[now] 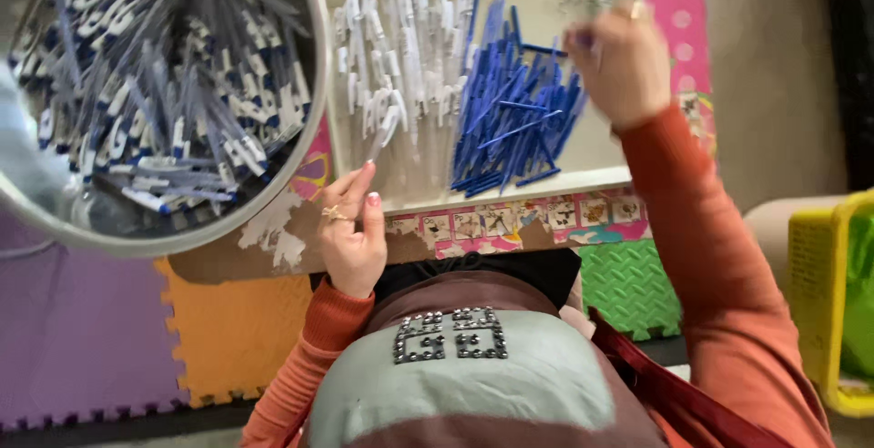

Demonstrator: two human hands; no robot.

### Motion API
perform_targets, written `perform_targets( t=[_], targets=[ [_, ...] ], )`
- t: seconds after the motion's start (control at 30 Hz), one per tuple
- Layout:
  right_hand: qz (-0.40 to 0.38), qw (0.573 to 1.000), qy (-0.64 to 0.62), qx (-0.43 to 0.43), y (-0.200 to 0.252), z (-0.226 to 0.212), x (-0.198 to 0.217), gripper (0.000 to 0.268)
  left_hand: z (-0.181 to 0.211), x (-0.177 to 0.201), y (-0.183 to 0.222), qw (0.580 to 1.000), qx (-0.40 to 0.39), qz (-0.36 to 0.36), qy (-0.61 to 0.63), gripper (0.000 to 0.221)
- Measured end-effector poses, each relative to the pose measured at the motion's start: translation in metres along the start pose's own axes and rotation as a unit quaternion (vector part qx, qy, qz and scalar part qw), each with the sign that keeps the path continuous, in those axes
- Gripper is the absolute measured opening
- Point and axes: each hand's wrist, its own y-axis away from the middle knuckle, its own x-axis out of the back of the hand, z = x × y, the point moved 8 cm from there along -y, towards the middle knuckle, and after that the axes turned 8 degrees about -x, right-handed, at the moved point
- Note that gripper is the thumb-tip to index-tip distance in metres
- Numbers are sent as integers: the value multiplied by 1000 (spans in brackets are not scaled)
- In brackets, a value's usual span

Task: The person places blue ink tubes into white pen barrels by hand and then attaches pen caps.

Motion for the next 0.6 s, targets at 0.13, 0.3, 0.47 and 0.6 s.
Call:
perform_targets(
  t=[0.13, 0.3, 0.47, 0.6],
  targets=[
    [1, 999, 7, 52, 43, -76, -15, 26, -7, -10, 3, 999, -40, 10, -8, 34],
    [-17, 997, 41, 63, 53, -123, -6, 53, 9, -14, -5, 998, -64, 12, 13, 37],
    [-67, 991, 73, 93, 67, -108, -14, 49, -6, -15, 1, 997, -73, 27, -23, 40],
    [-63, 986, 123, 90, 71, -98, -18, 50, -6, -28, 2, 996, -80, 13, -41, 47]
  ],
)
